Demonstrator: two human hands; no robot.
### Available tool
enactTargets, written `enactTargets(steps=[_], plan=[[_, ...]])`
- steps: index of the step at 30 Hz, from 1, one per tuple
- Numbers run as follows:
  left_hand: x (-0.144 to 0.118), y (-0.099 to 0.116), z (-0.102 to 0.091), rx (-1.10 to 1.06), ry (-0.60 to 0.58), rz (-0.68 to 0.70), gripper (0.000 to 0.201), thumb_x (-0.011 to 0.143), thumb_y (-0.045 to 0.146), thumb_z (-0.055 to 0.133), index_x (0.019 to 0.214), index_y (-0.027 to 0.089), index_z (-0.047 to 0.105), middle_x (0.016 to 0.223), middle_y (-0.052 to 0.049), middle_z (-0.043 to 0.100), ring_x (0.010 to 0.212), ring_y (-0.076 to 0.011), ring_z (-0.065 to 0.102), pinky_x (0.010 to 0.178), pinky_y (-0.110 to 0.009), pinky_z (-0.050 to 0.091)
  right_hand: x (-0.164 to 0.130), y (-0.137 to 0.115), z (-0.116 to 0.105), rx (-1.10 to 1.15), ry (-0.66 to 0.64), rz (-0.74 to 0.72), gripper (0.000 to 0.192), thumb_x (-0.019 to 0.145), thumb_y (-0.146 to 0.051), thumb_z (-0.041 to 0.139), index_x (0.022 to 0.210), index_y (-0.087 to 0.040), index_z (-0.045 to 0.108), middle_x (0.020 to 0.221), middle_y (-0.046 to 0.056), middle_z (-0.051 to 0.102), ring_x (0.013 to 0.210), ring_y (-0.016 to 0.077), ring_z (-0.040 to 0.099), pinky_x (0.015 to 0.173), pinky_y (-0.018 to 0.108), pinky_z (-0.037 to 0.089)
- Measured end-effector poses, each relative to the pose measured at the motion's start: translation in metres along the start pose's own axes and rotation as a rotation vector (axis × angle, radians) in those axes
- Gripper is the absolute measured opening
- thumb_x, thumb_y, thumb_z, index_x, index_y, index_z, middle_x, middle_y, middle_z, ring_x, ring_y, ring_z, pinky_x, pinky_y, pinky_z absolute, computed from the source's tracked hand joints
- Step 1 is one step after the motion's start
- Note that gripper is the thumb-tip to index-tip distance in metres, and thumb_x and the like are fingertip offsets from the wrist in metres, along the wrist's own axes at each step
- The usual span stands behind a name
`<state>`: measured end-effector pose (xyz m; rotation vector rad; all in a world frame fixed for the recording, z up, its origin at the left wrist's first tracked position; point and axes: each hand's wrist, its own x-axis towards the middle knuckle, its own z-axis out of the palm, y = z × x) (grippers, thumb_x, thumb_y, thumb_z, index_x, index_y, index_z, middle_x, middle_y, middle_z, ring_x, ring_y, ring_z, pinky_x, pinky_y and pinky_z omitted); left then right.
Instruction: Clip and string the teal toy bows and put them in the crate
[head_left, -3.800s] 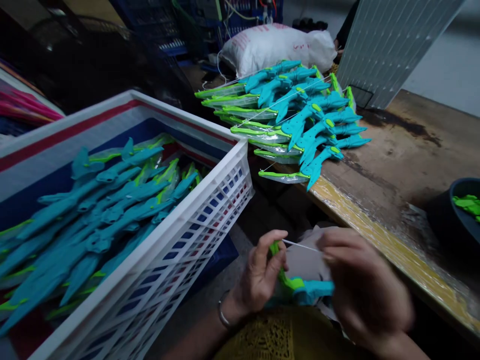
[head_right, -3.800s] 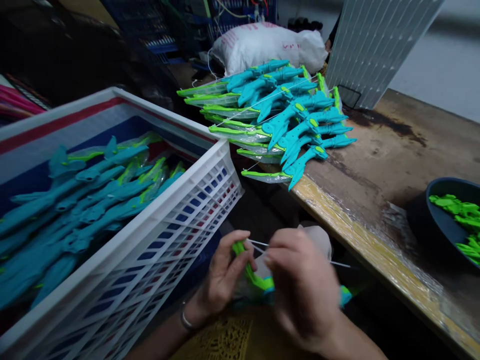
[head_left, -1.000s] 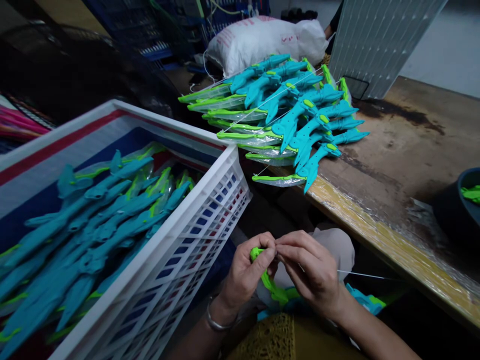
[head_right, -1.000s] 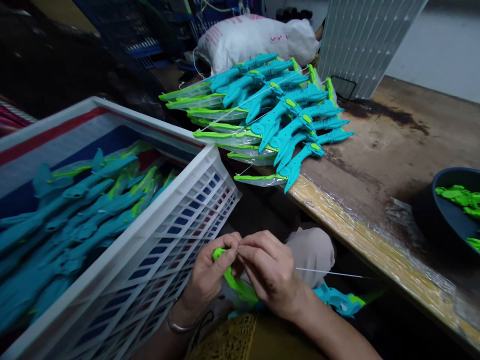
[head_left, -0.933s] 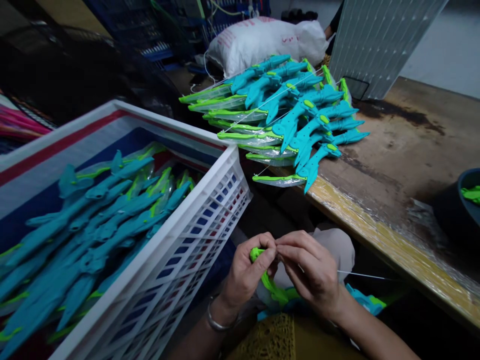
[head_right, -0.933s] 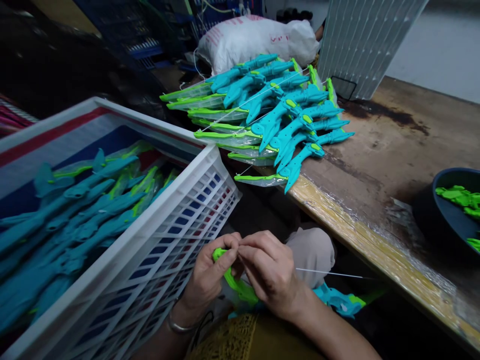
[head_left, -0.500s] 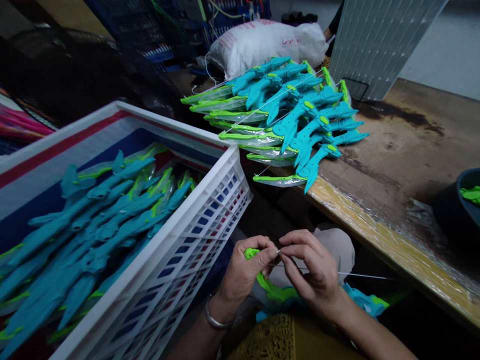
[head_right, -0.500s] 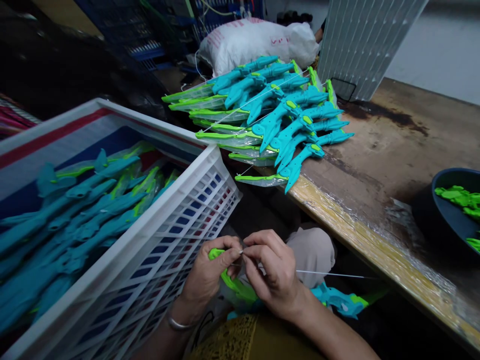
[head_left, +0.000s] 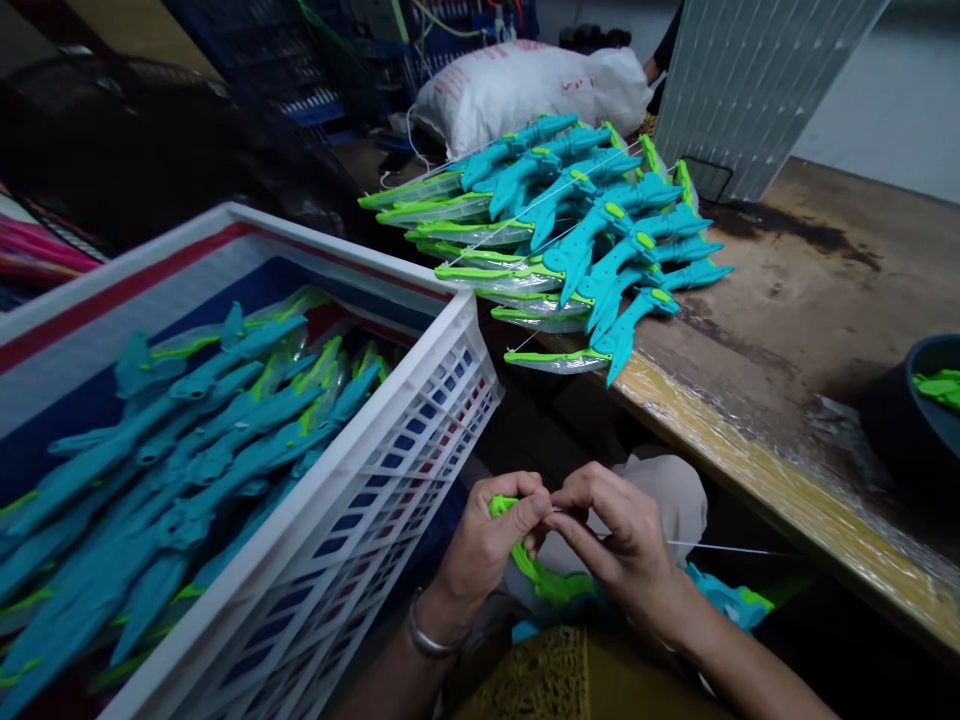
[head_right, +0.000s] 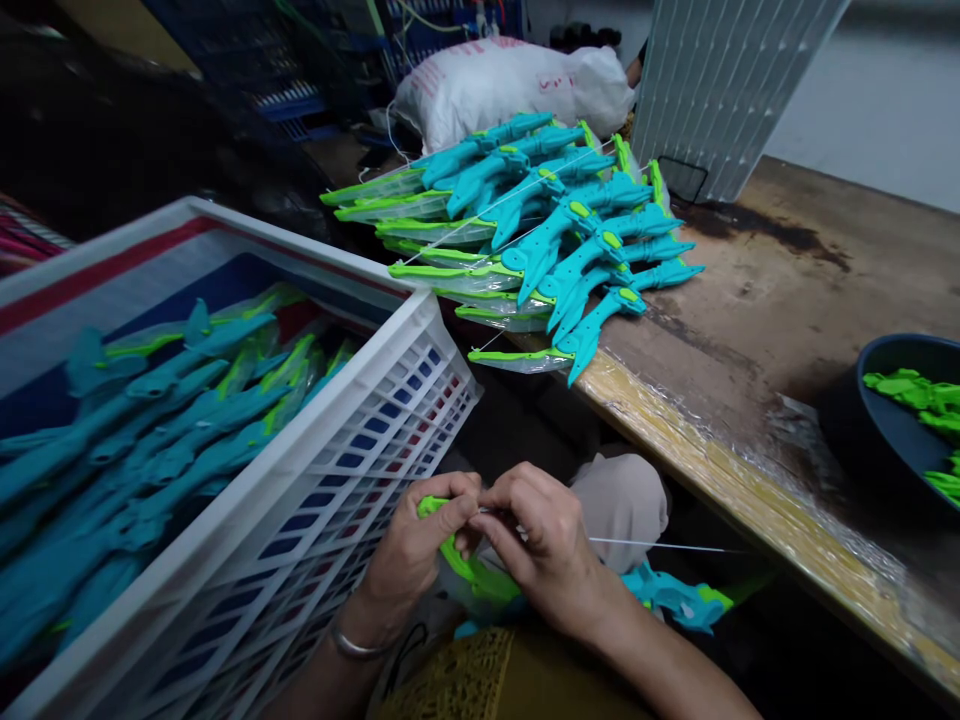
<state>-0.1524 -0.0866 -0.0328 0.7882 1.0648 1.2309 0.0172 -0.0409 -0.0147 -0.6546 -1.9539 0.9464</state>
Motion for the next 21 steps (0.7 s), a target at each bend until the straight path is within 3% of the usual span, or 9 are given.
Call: enactTargets(steps=[8,21], plan=[[0.001,-0.005,0.000,-0.062,0.022,0.011,0.039,0.090,0.044,0.078,0.068,0.015,0.063,0.061,0.004,0.052,0.050,-0.0074,0.047,0.050,-0.021,0.036,0.001,-0.004,-0.003,-0.127,0.001,-0.008,0.013,0.101,-0.011,0.057,0.091,-0.018,0.056,0.079,0.000,0.058,0.069,0.0117,0.054,0.060,0.024,0.040],[0.004,-0.004,-0.002,-0.044,0.025,0.017,0.043,0.092,0.045,0.076,0.065,0.016,0.059,0.056,0.004,0.049,0.049,-0.0085,0.046,0.049,-0.022,0.037,-0.007,-0.017,-0.018,-0.317,-0.100,0.072,0.011,0.095,-0.010,0.051,0.091,-0.019,0.049,0.082,0.000,0.054,0.069,0.0130,0.053,0.061,0.027,0.038]])
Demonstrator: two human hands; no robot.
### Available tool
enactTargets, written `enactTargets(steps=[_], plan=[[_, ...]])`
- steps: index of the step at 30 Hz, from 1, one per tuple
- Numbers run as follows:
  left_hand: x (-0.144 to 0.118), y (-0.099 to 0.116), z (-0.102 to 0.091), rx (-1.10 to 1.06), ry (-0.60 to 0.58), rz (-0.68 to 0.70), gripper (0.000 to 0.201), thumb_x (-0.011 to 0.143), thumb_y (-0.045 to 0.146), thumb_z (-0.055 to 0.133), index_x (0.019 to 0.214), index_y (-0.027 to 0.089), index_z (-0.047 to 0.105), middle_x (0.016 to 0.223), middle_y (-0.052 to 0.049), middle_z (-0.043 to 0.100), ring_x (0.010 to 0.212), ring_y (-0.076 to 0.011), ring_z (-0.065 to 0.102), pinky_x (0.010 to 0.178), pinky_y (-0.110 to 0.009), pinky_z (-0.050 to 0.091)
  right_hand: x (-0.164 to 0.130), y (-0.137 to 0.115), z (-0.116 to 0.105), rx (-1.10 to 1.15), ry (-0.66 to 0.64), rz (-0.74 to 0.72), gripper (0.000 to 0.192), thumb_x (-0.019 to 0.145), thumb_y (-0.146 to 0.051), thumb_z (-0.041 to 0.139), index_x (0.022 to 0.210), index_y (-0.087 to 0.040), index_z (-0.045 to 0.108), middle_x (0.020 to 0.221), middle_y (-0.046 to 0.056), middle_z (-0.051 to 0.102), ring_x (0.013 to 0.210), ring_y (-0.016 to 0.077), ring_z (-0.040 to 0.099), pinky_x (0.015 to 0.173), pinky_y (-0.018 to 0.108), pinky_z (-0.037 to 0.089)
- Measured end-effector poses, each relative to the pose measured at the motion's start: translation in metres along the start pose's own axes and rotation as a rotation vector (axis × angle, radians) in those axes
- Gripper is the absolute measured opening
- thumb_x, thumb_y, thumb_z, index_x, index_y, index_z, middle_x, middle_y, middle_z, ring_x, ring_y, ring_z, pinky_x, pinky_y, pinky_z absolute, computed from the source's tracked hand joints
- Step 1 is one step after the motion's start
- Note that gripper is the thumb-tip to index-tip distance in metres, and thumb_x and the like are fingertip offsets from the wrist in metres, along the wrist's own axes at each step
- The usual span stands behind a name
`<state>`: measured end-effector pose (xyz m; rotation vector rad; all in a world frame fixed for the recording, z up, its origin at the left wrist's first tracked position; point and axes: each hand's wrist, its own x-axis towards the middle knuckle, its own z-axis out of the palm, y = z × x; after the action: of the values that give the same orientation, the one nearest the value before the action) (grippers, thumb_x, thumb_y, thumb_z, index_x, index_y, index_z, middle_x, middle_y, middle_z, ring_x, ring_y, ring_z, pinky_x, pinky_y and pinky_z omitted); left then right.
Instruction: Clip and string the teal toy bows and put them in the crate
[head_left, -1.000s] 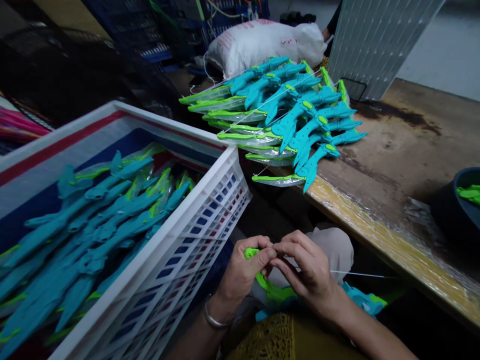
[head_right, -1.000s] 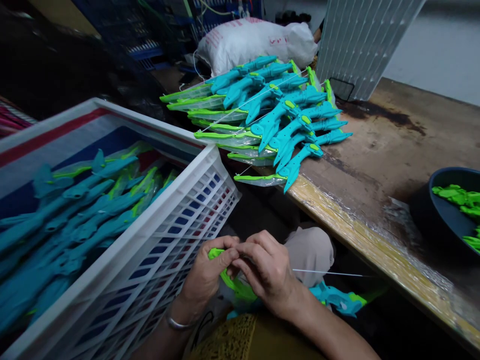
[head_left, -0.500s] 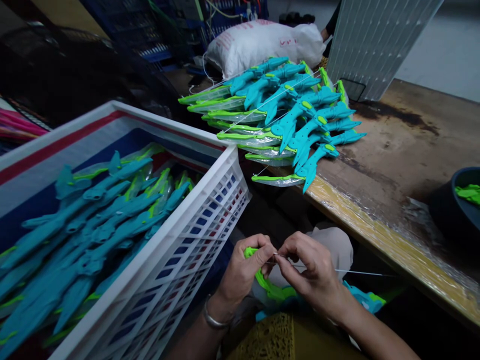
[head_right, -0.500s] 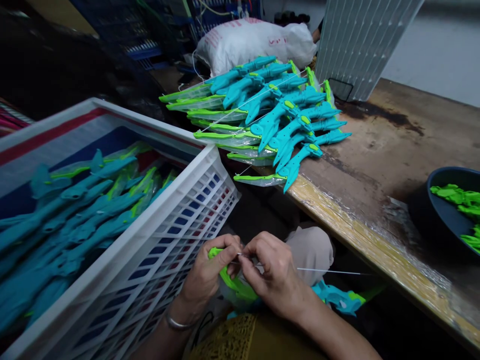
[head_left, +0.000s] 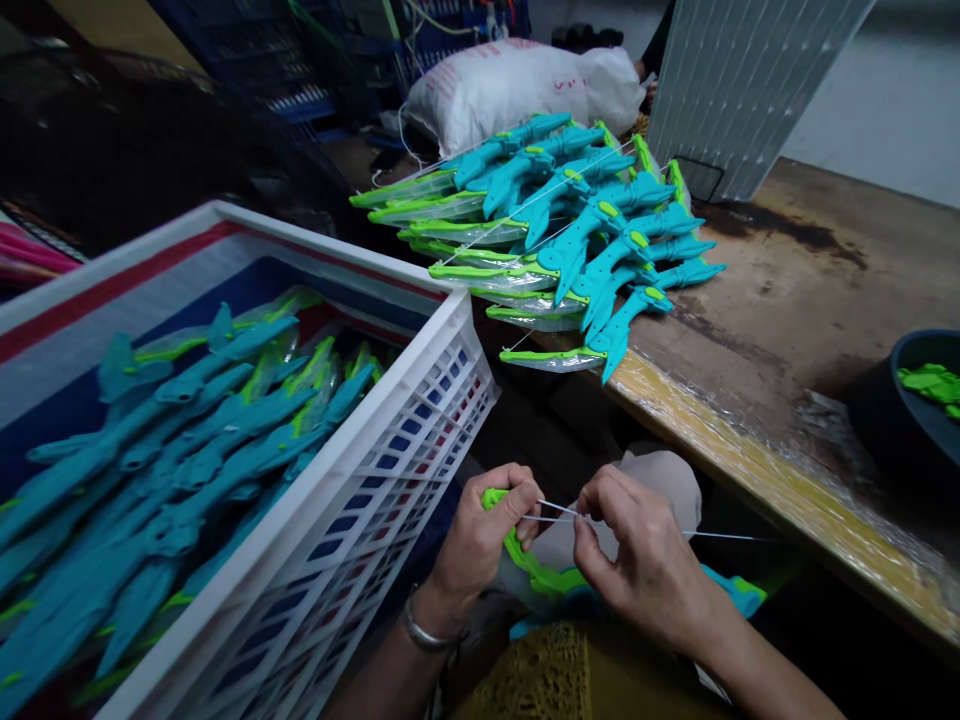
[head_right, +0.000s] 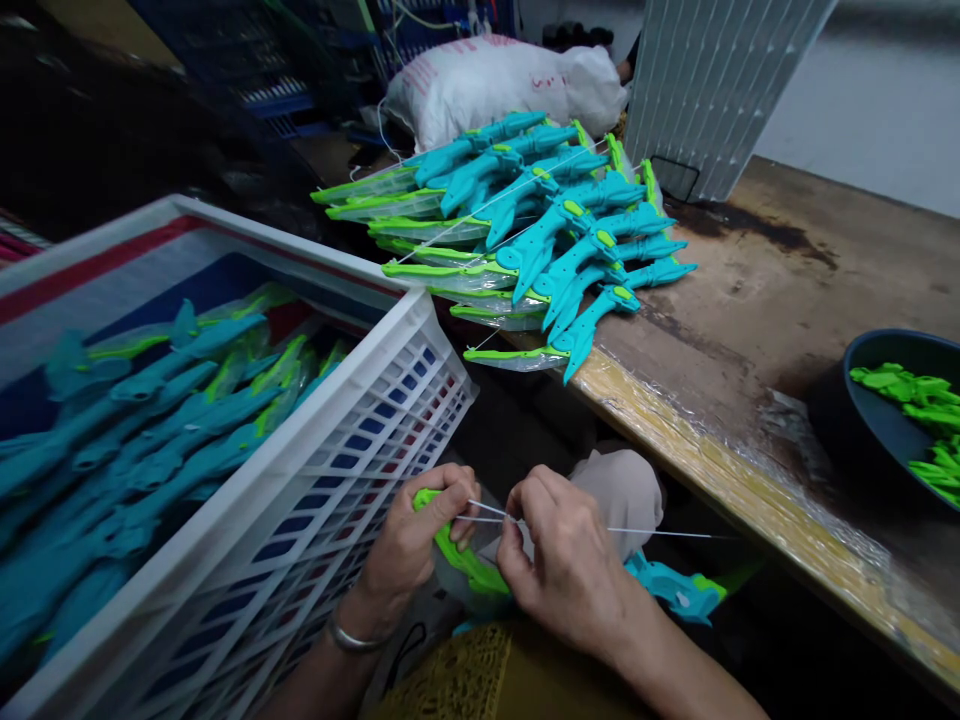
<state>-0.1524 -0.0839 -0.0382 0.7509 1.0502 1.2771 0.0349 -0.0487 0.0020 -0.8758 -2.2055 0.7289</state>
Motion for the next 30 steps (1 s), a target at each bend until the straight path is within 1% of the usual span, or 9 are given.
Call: enactTargets(steps=[5,9,12,17,21,24,26,28,30], plan=[[0.005,0.001,-0.002,-0.028,-0.055,0.002,0.043,0.091,0.045,0.076,0.065,0.015,0.060,0.056,0.004,0.048,0.047,-0.0080,0.045,0.047,-0.021,0.036,-0.006,0.003,0.000,-0.003,0.020,0.006,0.008,0.092,-0.012,0.048,0.090,-0.020,0.047,0.080,0.000,0.052,0.067,0.0133,0.051,0.059,0.027,0.036],[0.013,0.003,0.000,-0.060,-0.162,0.008,0.042,0.089,0.044,0.078,0.065,0.016,0.060,0.056,0.004,0.047,0.045,-0.0081,0.044,0.043,-0.020,0.035,-0.010,0.000,-0.001,0.010,0.043,0.017,0.011,0.095,-0.012,0.045,0.089,-0.021,0.045,0.078,-0.001,0.049,0.066,0.0127,0.050,0.058,0.027,0.035],[0.021,0.007,0.005,-0.064,-0.273,0.024,0.043,0.087,0.047,0.080,0.064,0.016,0.062,0.055,0.002,0.047,0.045,-0.0092,0.044,0.040,-0.021,0.033,-0.013,-0.013,-0.008,-0.027,0.049,0.019,0.013,0.097,-0.010,0.044,0.090,-0.021,0.044,0.080,0.000,0.050,0.067,0.0128,0.051,0.059,0.027,0.037],[0.031,0.035,0.023,-0.049,-0.490,0.070,0.043,0.083,0.050,0.082,0.062,0.015,0.067,0.052,0.000,0.049,0.044,-0.0104,0.044,0.042,-0.024,0.030,-0.018,-0.041,-0.024,-0.124,0.133,-0.093,0.015,0.097,-0.006,0.046,0.092,-0.020,0.046,0.080,0.002,0.049,0.069,0.0140,0.051,0.057,0.028,0.038],[0.031,0.059,0.038,-0.094,-0.560,0.150,0.039,0.084,0.045,0.082,0.061,0.016,0.069,0.049,0.000,0.047,0.042,-0.0100,0.042,0.039,-0.023,0.030,-0.022,-0.052,-0.029,-0.249,0.248,-0.196,0.017,0.093,-0.003,0.051,0.095,-0.019,0.047,0.078,0.003,0.049,0.067,0.0154,0.050,0.054,0.029,0.038],[0.036,0.068,0.046,-0.192,-0.505,0.201,0.039,0.082,0.044,0.085,0.061,0.016,0.069,0.048,0.002,0.046,0.039,-0.0089,0.041,0.035,-0.021,0.031,-0.021,-0.054,-0.028,-0.340,0.332,-0.225,0.019,0.092,-0.001,0.052,0.099,-0.019,0.051,0.078,0.004,0.054,0.067,0.0165,0.054,0.054,0.029,0.044],[0.045,0.076,0.046,-0.245,-0.419,0.242,0.042,0.079,0.046,0.087,0.061,0.016,0.065,0.050,0.003,0.046,0.036,-0.0079,0.041,0.031,-0.019,0.032,-0.020,-0.053,-0.029,-0.399,0.469,-0.251,0.021,0.095,-0.003,0.050,0.110,-0.017,0.057,0.086,0.009,0.062,0.075,0.0200,0.063,0.059,0.030,0.052],[0.061,0.093,0.040,-0.286,-0.313,0.308,0.045,0.075,0.044,0.090,0.059,0.017,0.059,0.052,0.005,0.044,0.036,-0.0064,0.039,0.029,-0.017,0.031,-0.019,-0.052,-0.029,-0.453,0.547,-0.278,0.028,0.096,-0.007,0.053,0.123,-0.014,0.059,0.100,0.015,0.069,0.090,0.0241,0.070,0.070,0.032,0.060],[0.082,0.118,0.027,-0.328,-0.194,0.391,0.047,0.073,0.040,0.093,0.060,0.017,0.054,0.055,0.007,0.043,0.037,-0.0048,0.039,0.030,-0.015,0.032,-0.018,-0.049,-0.029,-0.488,0.536,-0.338,0.029,0.096,-0.010,0.057,0.125,-0.012,0.061,0.103,0.016,0.071,0.093,0.0242,0.073,0.076,0.031,0.063]])
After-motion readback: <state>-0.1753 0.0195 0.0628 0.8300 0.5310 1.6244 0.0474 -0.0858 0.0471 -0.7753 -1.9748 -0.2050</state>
